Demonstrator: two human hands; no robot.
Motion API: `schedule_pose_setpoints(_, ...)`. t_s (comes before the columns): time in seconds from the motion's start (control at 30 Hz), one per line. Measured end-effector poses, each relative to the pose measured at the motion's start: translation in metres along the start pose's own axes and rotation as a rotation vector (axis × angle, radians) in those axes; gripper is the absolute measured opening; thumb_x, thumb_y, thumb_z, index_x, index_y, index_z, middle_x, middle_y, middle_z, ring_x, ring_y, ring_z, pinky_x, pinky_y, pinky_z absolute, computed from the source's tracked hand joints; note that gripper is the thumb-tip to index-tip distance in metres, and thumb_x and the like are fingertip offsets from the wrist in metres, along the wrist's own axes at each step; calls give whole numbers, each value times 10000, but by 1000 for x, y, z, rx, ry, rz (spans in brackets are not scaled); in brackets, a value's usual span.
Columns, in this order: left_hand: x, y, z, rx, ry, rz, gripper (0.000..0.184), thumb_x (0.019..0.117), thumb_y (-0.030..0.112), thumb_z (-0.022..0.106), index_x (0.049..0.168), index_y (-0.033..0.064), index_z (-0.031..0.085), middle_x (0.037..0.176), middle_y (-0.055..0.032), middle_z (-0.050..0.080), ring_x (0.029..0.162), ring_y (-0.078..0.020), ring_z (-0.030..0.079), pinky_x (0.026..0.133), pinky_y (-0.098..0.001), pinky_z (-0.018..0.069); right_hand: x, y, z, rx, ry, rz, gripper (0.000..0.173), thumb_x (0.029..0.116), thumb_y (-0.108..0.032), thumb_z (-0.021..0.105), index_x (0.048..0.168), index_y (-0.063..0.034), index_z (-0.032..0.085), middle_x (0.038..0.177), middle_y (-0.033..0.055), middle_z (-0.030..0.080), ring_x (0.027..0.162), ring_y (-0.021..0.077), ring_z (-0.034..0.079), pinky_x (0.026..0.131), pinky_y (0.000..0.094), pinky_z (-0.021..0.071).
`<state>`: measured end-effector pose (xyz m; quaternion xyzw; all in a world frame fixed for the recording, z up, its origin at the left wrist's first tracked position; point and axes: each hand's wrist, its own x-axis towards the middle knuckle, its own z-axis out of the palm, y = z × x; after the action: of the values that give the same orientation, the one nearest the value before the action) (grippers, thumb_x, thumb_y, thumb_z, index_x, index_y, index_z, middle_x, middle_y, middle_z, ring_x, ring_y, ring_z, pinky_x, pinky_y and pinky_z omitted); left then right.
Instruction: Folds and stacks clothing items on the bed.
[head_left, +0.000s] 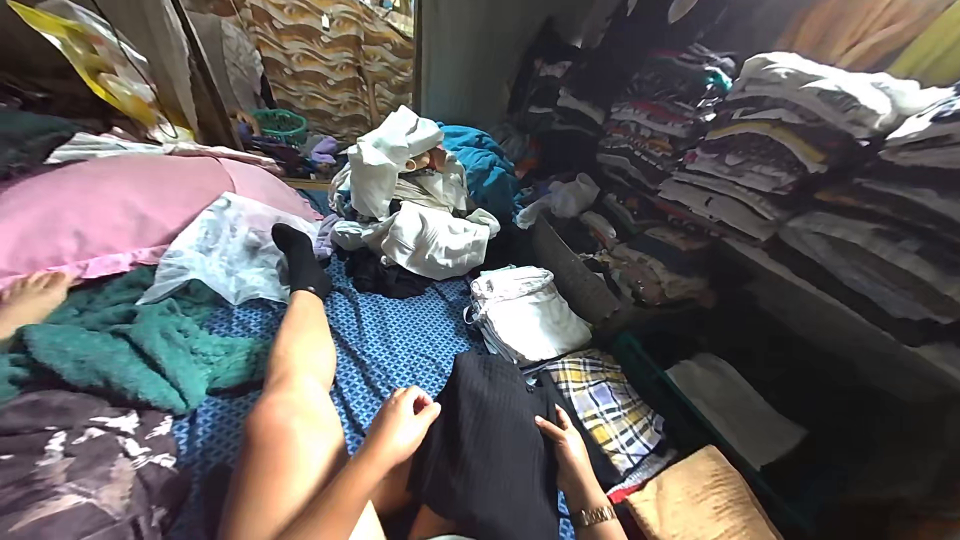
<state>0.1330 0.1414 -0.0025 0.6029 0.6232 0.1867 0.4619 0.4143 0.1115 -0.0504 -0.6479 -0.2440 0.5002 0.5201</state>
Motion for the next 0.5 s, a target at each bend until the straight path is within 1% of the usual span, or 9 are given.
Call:
schedule_pose_setpoints(0.07, -5, -7, 2, 38, -33, -30, 349, 1028, 288, 609, 1201, -10, 664, 1252, -222, 629, 1195, -350, 602, 1038, -529, 458, 0, -1, 1, 0, 3, 1, 464, 976, 28, 588, 1423, -19, 475, 1205, 159, 633, 949, 167, 668, 803, 333, 573)
schedule_pose_setpoints(0.17, -1, -16, 4, -28, -134, -123, 476, 1013, 280, 652, 1374, -14, 553, 1333, -239, 601, 1242, -351, 586, 1076, -514, 442, -1, -2, 1, 3, 8, -3, 456, 973, 33, 589, 1413, -15, 480, 1189, 160, 636, 937, 166, 671, 795, 327, 574)
schedule_pose_setpoints(0.2, 1, -18, 5, -42, -148, -130, 476, 1009, 264, 661, 1372, -24, 552, 1336, -244, 604, 1253, -355, 586, 1086, -513, 439, -1, -2, 1, 2, 8, -6, 460, 973, 32, 589, 1417, -13, 478, 1187, 160, 639, 937, 164, 672, 796, 326, 575)
schedule_pose_setpoints(0.27, 2, -19, 4, -38, -141, -100, 383, 1012, 229, 652, 1275, -46, 609, 1251, -246, 638, 1196, -359, 605, 1052, -523, 448, -1, -2, 0, -2, 2, -10, 469, 974, 33, 583, 1427, -6, 466, 1189, 162, 638, 934, 162, 670, 799, 323, 573)
schedule_pose_setpoints(0.33, 0, -16, 2, -57, -131, -68, 291, 1023, 200, 628, 1171, -49, 650, 1122, -221, 662, 1078, -326, 626, 976, -505, 472, -1, -2, 0, -4, -1, -7, 459, 979, 30, 577, 1423, -6, 465, 1188, 162, 637, 933, 161, 671, 799, 324, 575)
schedule_pose_setpoints(0.37, -1, -16, 1, -133, -117, -60, 232, 1022, 167, 619, 1103, -48, 655, 1031, -190, 653, 985, -283, 614, 912, -469, 478, -1, -2, 0, -6, -1, -6, 457, 978, 29, 577, 1421, -6, 468, 1185, 160, 637, 933, 162, 671, 799, 326, 574)
schedule_pose_setpoints(0.4, -3, -16, 2, -271, -99, -67, 164, 1023, 120, 594, 1028, -38, 640, 944, -141, 618, 893, -223, 579, 842, -415, 470, -1, -2, 1, -8, -1, -7, 458, 976, 27, 580, 1419, -7, 470, 1185, 159, 636, 936, 162, 669, 802, 327, 573)
schedule_pose_setpoints(0.43, -6, -16, 3, -426, -86, -98, 131, 1027, 86, 550, 980, -14, 620, 912, -99, 599, 860, -177, 570, 811, -372, 483, -1, -2, 1, -10, -2, -6, 460, 977, 20, 584, 1421, -11, 470, 1192, 156, 635, 945, 162, 668, 807, 326, 572)
schedule_pose_setpoints(0.5, -6, -16, 5, -650, -68, -193, 171, 1038, 70, 488, 1033, -28, 629, 969, -111, 609, 904, -187, 586, 829, -380, 503, 0, -2, 1, -13, 5, -3, 468, 973, 17, 591, 1424, -15, 469, 1199, 156, 636, 954, 167, 670, 810, 329, 573)
